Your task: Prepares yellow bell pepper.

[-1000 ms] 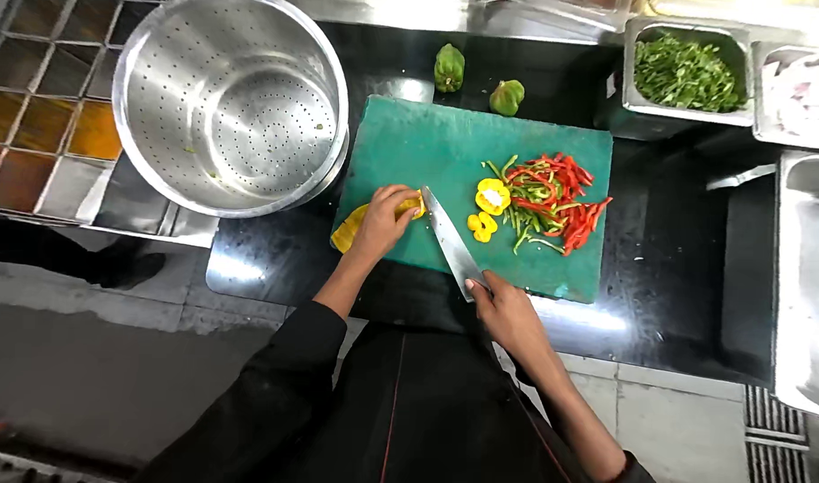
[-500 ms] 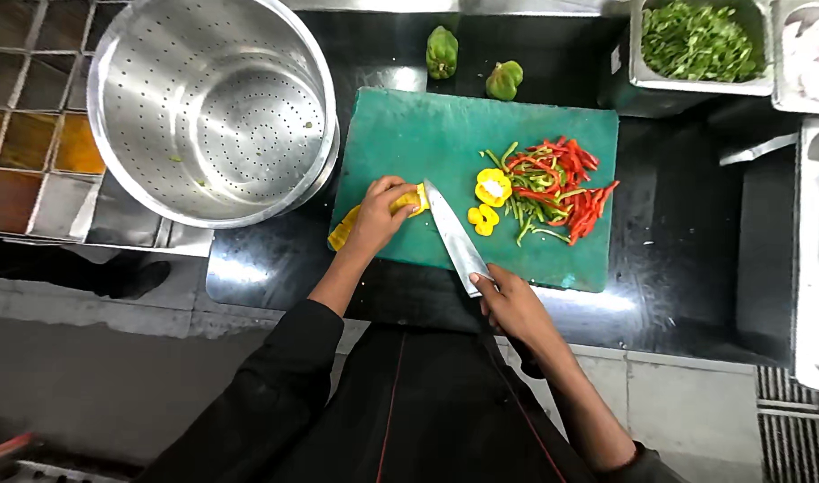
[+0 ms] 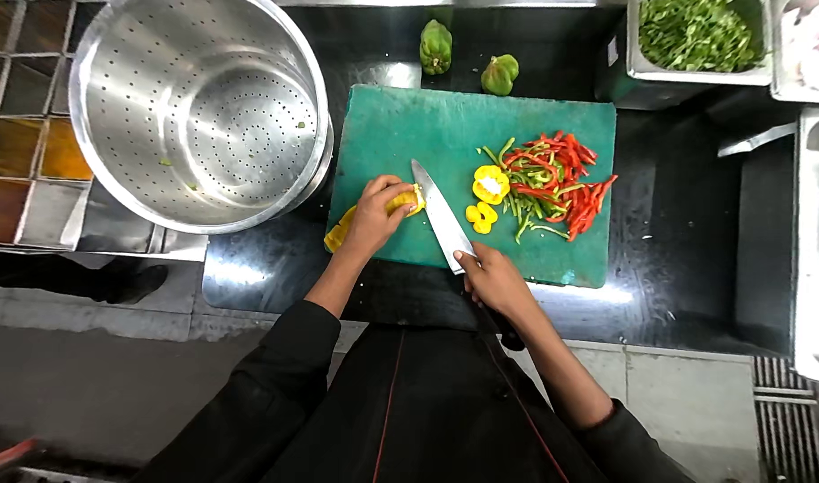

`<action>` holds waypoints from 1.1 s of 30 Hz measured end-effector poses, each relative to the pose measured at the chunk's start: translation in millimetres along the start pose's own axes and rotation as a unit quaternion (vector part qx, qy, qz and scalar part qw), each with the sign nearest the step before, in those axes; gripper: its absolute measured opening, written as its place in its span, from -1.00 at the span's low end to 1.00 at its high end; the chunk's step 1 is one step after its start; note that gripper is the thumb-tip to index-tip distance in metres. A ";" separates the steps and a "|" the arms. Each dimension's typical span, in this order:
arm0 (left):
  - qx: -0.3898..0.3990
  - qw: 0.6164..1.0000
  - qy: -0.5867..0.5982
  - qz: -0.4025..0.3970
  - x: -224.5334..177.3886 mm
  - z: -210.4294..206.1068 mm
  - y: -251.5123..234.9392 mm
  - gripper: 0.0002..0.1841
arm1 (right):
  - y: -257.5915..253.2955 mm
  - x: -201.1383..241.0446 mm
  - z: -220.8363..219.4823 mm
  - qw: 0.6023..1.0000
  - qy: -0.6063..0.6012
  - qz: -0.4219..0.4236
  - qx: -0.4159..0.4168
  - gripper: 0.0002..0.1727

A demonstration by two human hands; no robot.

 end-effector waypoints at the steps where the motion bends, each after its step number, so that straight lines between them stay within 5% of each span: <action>1: -0.001 1.000 -0.002 -0.002 0.5 -0.5 0.2 -0.69 | -2.7 3.3 0.0 1.000 0.003 -0.003 0.001 -0.57; 33: -0.036 0.997 -0.014 -0.059 2.9 -6.6 4.8 -0.71 | -4.9 -1.0 1.8 0.994 -0.086 -0.008 0.059 -0.62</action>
Point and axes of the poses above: each hand's wrist, its own y-axis away from the middle knuckle, its own z-axis out of the back of the hand, x = y × z, the point moved 1 cm from there along -y, towards the middle knuckle, and after that the axes turned 2 degrees about -y, right-handed, at the moved point
